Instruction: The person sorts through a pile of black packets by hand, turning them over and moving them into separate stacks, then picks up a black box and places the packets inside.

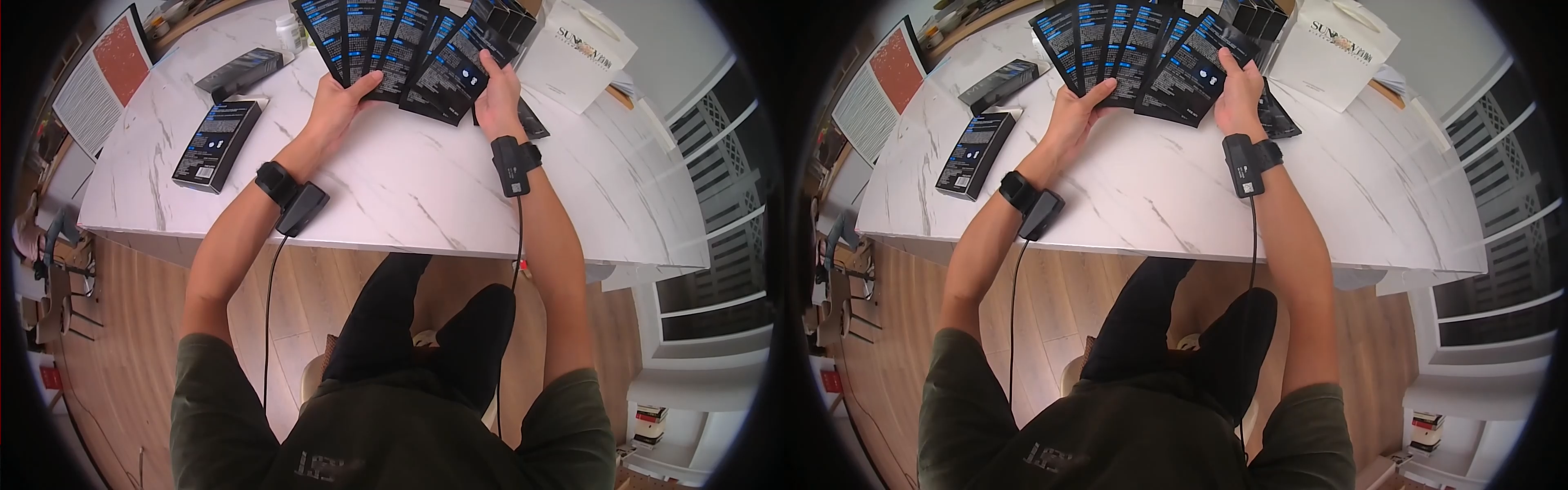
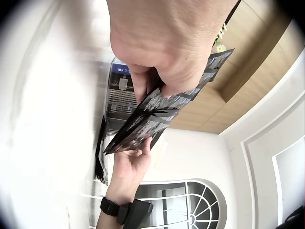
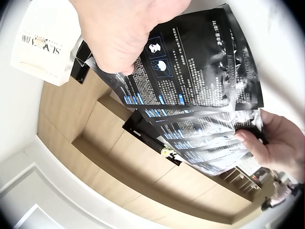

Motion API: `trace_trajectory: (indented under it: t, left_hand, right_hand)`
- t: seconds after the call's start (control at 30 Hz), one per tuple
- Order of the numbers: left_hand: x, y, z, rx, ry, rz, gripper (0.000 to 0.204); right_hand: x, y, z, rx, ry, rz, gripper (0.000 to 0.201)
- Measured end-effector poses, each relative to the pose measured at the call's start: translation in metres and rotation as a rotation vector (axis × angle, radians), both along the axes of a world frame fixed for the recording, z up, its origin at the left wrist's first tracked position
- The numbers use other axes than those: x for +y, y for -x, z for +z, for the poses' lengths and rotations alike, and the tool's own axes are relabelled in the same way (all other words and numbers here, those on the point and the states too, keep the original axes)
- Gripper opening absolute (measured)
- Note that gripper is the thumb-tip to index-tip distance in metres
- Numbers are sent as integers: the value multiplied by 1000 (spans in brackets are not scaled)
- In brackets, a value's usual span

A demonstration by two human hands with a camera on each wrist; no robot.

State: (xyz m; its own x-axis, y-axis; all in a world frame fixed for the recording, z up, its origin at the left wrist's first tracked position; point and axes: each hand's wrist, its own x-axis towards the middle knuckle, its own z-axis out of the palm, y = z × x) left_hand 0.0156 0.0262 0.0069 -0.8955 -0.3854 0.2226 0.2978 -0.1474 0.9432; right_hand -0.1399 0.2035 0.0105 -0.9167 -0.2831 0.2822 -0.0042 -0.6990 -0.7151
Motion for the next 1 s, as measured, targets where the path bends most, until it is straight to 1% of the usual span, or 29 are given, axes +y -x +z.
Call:
trace_trajectory:
  t: [0.17, 0.23, 0.4, 0.5, 0.53, 0.63, 0.67, 0.77, 0.8, 0.87, 0.97, 1.0]
  left_hand:
    - [7, -3, 4, 7, 16, -60, 24]
    - [4, 2, -4, -3, 130, -135, 26]
    - [14, -3, -5, 16, 346, -307, 28]
    - [15, -4, -7, -10, 315, -275, 27]
    - [15, -3, -7, 14, 345, -214, 25]
    - [10, -2, -6, 84, 435, -29, 20]
    - [6, 0, -8, 82, 471, 10, 20]
    - [6, 2, -10, 107, 460, 13, 22]
    - [8, 2, -9, 94, 453, -15, 23]
    - [12, 1, -6, 67, 440, -65, 24]
    - [15, 7, -11, 146, 451, 3, 25]
    - [16, 7, -9, 133, 426, 7, 26]
  right_hand:
    - [-2, -2, 2, -18, 10, 9, 21]
    - [-6, -5, -1, 25, -6, 22, 24]
    - [-17, -30, 4, 153, -53, 54, 25]
    - [-19, -42, 9, 277, -80, 47, 29]
    - [-20, -42, 10, 309, -74, 36, 35]
    - [-24, -48, 17, 385, -15, 14, 38]
    - [-22, -54, 21, 420, -62, 53, 41]
    - [-23, -57, 18, 643, -173, 75, 40]
    - [-26, -56, 14, 616, -145, 101, 41]
    - [-26, -52, 7, 608, -208, 130, 43]
    - [-25, -49, 1, 560, -294, 185, 47]
    - [-25, -47, -3, 543, -311, 203, 47]
